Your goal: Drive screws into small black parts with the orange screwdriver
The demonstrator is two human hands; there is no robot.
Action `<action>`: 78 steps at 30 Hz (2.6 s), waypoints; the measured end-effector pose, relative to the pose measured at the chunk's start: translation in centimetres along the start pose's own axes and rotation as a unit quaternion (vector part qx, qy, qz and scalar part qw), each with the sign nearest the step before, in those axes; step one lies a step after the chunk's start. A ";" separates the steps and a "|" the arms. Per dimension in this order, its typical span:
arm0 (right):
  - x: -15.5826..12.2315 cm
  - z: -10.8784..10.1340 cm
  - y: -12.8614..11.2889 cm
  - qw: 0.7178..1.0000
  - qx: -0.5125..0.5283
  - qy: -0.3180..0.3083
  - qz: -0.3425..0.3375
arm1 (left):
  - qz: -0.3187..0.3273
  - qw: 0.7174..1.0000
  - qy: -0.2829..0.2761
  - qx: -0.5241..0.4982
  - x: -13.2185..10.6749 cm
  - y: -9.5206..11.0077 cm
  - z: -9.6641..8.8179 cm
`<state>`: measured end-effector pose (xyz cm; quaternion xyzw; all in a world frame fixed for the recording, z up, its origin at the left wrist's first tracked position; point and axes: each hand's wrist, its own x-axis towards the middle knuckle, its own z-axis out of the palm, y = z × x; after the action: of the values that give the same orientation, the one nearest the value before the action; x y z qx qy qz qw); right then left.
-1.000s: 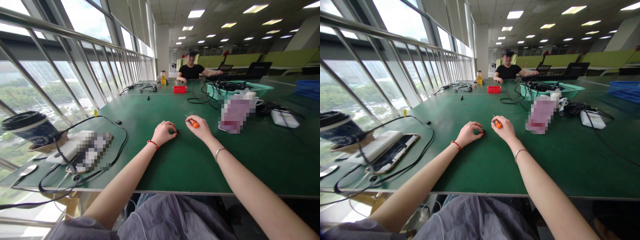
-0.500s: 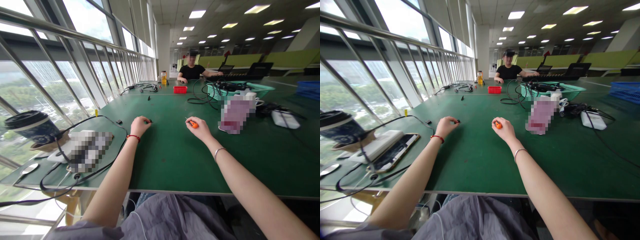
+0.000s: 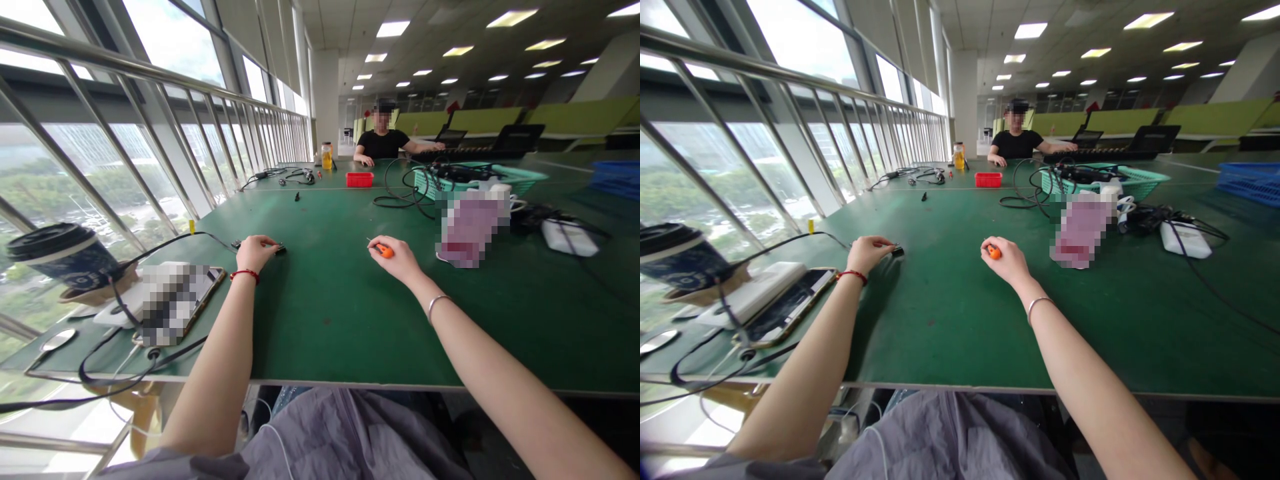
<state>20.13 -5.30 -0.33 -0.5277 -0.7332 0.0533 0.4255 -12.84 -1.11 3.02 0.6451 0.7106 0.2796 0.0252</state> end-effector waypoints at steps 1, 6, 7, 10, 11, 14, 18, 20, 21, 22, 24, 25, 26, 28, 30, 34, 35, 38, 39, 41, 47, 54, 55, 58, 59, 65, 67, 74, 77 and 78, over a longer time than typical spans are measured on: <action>0.0 0.0 0.0 1.000 0.002 -0.004 -0.001 | -0.003 1.000 0.001 -0.001 0.0 -0.1 0.0; 0.0 0.0 0.0 1.000 0.008 -0.011 -0.002 | 0.007 1.000 -0.014 -0.003 0.1 -0.5 0.4; -0.1 0.0 0.0 1.000 0.008 -0.012 -0.001 | 0.006 1.000 -0.016 -0.003 0.1 -0.5 0.5; -0.1 0.0 0.0 1.000 0.009 -0.017 -0.003 | 0.002 1.000 -0.022 -0.007 0.0 -0.6 0.6; -0.1 0.0 0.0 1.000 0.010 -0.018 -0.004 | 0.003 1.000 -0.025 -0.010 0.0 -0.6 0.7; 0.0 0.1 0.0 1.000 0.010 -0.017 -0.007 | 0.010 0.999 -0.030 -0.018 0.1 -0.9 0.9; 0.0 0.2 -0.1 1.000 0.015 -0.013 -0.010 | 0.014 0.999 -0.029 -0.026 0.3 -1.0 1.2; -0.1 0.2 -0.2 1.000 0.018 -0.014 -0.009 | 0.011 0.999 -0.025 -0.029 0.3 -0.9 1.2; -0.1 0.2 -0.2 1.000 0.019 -0.015 -0.008 | 0.009 0.999 -0.023 -0.030 0.2 -0.9 1.2; -0.1 0.2 -0.2 1.000 0.020 -0.017 -0.006 | 0.008 0.999 -0.021 -0.032 0.2 -0.8 1.2; -0.1 0.2 -0.3 1.000 0.020 -0.021 -0.003 | 0.005 0.999 -0.020 -0.038 0.2 -0.7 1.2; -0.1 0.2 -0.3 1.000 0.020 -0.024 -0.002 | 0.004 0.999 -0.021 -0.041 0.2 -0.7 1.3; -0.1 0.2 -0.2 0.999 0.019 -0.026 -0.001 | 0.003 0.999 -0.022 -0.044 0.3 -0.7 1.3; -0.1 0.3 -0.2 0.999 0.017 -0.029 -0.003 | 0.003 0.999 -0.023 -0.048 0.3 -0.8 1.4; -0.1 0.3 -0.1 0.999 0.016 -0.031 -0.007 | 0.005 0.998 -0.024 -0.051 0.4 -0.9 1.5; -0.1 0.4 -0.1 0.999 0.021 -0.033 -0.007 | 0.007 0.998 -0.027 -0.063 0.4 -0.9 1.7; -0.1 0.4 -0.2 0.999 0.022 -0.033 -0.007 | 0.007 0.997 -0.026 -0.066 0.4 -0.9 1.7; -0.2 0.3 -0.3 0.999 0.022 -0.032 -0.005 | 0.006 0.997 -0.020 -0.073 0.3 -0.8 1.7; -0.2 0.3 -0.3 0.999 0.020 -0.031 -0.005 | 0.006 0.997 -0.019 -0.075 0.3 -0.7 1.7; -0.2 0.3 -0.3 0.999 0.017 -0.033 -0.003 | 0.006 0.997 -0.019 -0.076 0.3 -0.7 1.8; -0.2 0.4 -0.3 0.999 0.010 -0.040 -0.003 | 0.006 0.996 -0.020 -0.087 0.3 -0.5 1.8; -0.2 0.5 -1.0 0.998 -0.004 -0.056 -0.029 | 0.142 0.959 -0.133 -0.206 -1.2 3.8 4.3; -0.1 0.5 -1.0 0.997 -0.006 -0.063 -0.033 | 0.171 0.945 -0.158 -0.229 -1.7 4.8 4.9; -0.1 0.8 -0.9 0.994 0.002 -0.097 -0.042 | 0.236 0.915 -0.200 -0.258 -3.1 7.5 6.4; -0.1 0.8 -0.9 0.993 0.008 -0.108 -0.044 | 0.252 0.909 -0.206 -0.261 -3.5 8.1 6.8; -0.1 1.2 -0.4 0.989 0.016 -0.136 -0.058 | 0.272 0.891 -0.225 -0.284 -4.4 9.2 7.1; -0.1 1.3 -0.3 0.988 0.013 -0.141 -0.063 | 0.267 0.892 -0.225 -0.286 -4.5 9.1 6.9; 0.0 1.8 -0.4 0.988 0.023 -0.145 -0.051 | 0.243 0.894 -0.222 -0.303 -4.8 9.3 7.3; 0.0 1.8 -0.5 0.987 0.036 -0.151 -0.033 | 0.231 0.892 -0.230 -0.313 -4.8 9.3 7.6; 0.0 1.8 -0.6 0.987 0.037 -0.153 -0.029 | 0.231 0.891 -0.232 -0.314 -4.8 9.3 7.7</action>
<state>18.46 -4.87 -1.20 -0.4756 -0.8023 0.1481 0.3290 -0.62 -2.63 -1.01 0.7961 0.3903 0.3287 0.3252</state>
